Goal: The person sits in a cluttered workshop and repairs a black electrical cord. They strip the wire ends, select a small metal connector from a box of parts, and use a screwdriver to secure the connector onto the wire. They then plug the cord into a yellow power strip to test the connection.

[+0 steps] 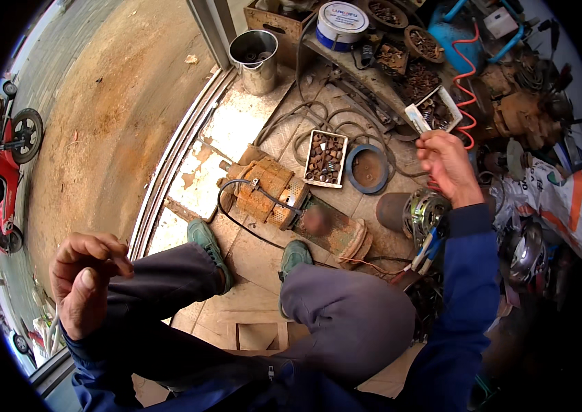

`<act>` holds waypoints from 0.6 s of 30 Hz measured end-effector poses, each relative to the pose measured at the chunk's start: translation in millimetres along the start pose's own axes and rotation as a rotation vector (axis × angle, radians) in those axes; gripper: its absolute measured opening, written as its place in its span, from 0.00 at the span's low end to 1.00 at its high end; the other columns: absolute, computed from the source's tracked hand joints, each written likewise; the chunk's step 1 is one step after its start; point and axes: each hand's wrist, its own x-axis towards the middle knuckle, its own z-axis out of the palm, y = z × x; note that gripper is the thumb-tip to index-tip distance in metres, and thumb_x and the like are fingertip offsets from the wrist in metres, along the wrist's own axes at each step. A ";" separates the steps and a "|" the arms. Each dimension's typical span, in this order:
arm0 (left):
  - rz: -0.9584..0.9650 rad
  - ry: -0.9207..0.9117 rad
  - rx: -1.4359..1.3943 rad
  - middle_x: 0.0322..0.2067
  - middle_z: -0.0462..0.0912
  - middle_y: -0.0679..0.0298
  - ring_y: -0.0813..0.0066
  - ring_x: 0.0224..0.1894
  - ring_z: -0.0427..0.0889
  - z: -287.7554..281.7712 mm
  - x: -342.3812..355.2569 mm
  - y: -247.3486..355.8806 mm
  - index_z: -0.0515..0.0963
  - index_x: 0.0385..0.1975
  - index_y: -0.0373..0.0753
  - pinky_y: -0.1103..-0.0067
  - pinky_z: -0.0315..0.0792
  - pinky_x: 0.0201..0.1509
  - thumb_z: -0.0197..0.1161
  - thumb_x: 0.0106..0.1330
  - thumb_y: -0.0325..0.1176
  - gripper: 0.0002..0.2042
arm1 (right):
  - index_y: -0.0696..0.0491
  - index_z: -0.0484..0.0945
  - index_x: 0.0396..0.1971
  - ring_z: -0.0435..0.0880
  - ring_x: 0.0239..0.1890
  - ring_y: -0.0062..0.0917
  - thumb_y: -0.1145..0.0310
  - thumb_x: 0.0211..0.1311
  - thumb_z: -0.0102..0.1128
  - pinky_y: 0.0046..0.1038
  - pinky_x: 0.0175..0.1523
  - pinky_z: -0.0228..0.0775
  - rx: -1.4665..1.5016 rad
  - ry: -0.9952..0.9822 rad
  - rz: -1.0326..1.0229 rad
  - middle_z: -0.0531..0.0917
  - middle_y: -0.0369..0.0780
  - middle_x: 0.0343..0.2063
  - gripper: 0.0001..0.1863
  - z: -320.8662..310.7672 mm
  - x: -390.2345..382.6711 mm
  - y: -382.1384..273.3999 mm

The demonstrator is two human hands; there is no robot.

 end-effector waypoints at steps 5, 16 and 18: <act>0.055 -0.174 0.118 0.46 0.83 0.58 0.76 0.44 0.83 28.8 -10.5 4.7 0.77 0.46 0.29 0.79 0.75 0.53 0.62 0.68 0.22 0.09 | 0.67 0.75 0.48 0.88 0.39 0.30 0.82 0.64 0.52 0.25 0.42 0.83 0.010 -0.421 -0.104 0.83 0.47 0.40 0.13 140.8 -129.0 -42.5; 0.647 -0.270 0.380 0.46 0.78 0.61 0.74 0.47 0.80 28.9 -40.2 -36.4 0.74 0.51 0.31 0.78 0.75 0.56 0.60 0.66 0.14 0.15 | 0.62 0.84 0.29 0.82 0.29 0.17 0.84 0.55 0.61 0.22 0.36 0.75 0.423 -0.220 -0.582 0.86 0.40 0.25 0.05 275.6 -271.8 30.0; 0.655 -0.286 0.377 0.47 0.79 0.60 0.72 0.48 0.80 23.4 -47.7 -38.0 0.74 0.53 0.31 0.77 0.74 0.57 0.61 0.66 0.16 0.15 | 0.61 0.85 0.29 0.84 0.31 0.20 0.83 0.53 0.63 0.25 0.38 0.76 0.439 -0.163 -0.565 0.87 0.41 0.26 0.05 275.4 -284.2 36.5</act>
